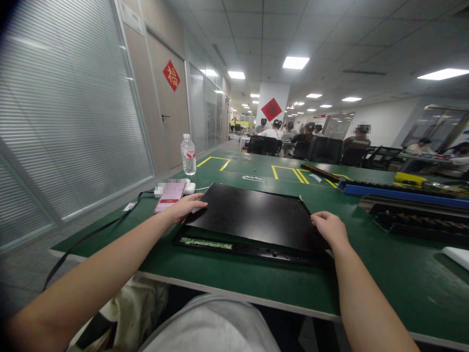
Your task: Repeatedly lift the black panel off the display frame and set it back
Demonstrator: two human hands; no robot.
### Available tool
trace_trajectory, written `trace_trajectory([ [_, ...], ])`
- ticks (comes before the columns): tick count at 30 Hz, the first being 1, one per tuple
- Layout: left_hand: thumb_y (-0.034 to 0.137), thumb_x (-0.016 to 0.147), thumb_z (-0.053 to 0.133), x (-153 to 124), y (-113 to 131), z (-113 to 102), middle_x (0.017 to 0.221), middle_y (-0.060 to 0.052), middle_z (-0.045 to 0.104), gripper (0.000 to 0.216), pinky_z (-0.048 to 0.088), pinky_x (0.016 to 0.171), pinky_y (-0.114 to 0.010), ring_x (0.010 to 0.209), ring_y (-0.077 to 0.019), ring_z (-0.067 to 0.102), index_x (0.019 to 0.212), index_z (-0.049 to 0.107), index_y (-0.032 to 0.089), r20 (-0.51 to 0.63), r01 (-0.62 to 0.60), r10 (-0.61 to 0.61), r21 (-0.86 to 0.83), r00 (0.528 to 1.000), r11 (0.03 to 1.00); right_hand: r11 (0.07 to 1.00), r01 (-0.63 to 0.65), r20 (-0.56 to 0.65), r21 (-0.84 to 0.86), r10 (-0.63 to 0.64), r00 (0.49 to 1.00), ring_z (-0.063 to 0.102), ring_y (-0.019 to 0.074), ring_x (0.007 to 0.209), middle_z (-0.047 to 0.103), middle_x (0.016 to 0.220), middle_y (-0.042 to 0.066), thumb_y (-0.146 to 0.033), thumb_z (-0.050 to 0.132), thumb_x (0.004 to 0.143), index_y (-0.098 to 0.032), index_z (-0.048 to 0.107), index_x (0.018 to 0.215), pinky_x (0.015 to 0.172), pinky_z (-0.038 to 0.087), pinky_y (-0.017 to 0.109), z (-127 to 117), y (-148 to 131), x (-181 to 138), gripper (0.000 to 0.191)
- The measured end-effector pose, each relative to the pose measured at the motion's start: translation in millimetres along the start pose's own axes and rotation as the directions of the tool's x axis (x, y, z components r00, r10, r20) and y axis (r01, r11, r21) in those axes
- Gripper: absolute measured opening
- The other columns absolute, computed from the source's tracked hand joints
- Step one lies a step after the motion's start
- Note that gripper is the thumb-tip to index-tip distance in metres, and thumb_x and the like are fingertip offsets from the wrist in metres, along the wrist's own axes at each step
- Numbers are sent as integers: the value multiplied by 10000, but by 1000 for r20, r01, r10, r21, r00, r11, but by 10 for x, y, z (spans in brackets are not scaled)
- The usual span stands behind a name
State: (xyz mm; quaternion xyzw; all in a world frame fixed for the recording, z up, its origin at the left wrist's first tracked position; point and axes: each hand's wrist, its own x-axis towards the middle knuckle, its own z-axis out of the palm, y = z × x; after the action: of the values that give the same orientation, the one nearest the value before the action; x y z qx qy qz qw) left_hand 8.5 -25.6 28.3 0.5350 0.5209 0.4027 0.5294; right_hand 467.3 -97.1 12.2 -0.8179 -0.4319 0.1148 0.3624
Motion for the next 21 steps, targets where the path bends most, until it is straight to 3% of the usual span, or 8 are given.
trace_trajectory([
  [7,186,676,816,38,-55,-7,905,-61,789,459,587,771,-339,860,-255,751,1114,677,164,60,-37,37,2,998,999,1000,9,-15,-13,-9,1000,676,254,764,771,812,79,-368,613,689,-228,761,780,647,449,343,-3,4,3,223],
  [13,107,718,786,49,-71,15,872,-70,784,535,599,719,-345,765,-244,754,1219,602,139,44,-10,13,-61,999,998,1000,16,-4,-18,-16,1000,678,259,800,772,829,74,-380,608,692,-235,754,788,681,452,349,-10,8,0,227],
  [21,115,698,821,90,-115,-2,791,-57,776,534,600,663,-328,693,-230,748,1183,599,133,77,-18,24,-81,997,997,1000,10,37,-17,-9,999,682,266,833,774,840,72,-408,580,739,-230,749,839,713,463,356,-13,37,38,265],
])
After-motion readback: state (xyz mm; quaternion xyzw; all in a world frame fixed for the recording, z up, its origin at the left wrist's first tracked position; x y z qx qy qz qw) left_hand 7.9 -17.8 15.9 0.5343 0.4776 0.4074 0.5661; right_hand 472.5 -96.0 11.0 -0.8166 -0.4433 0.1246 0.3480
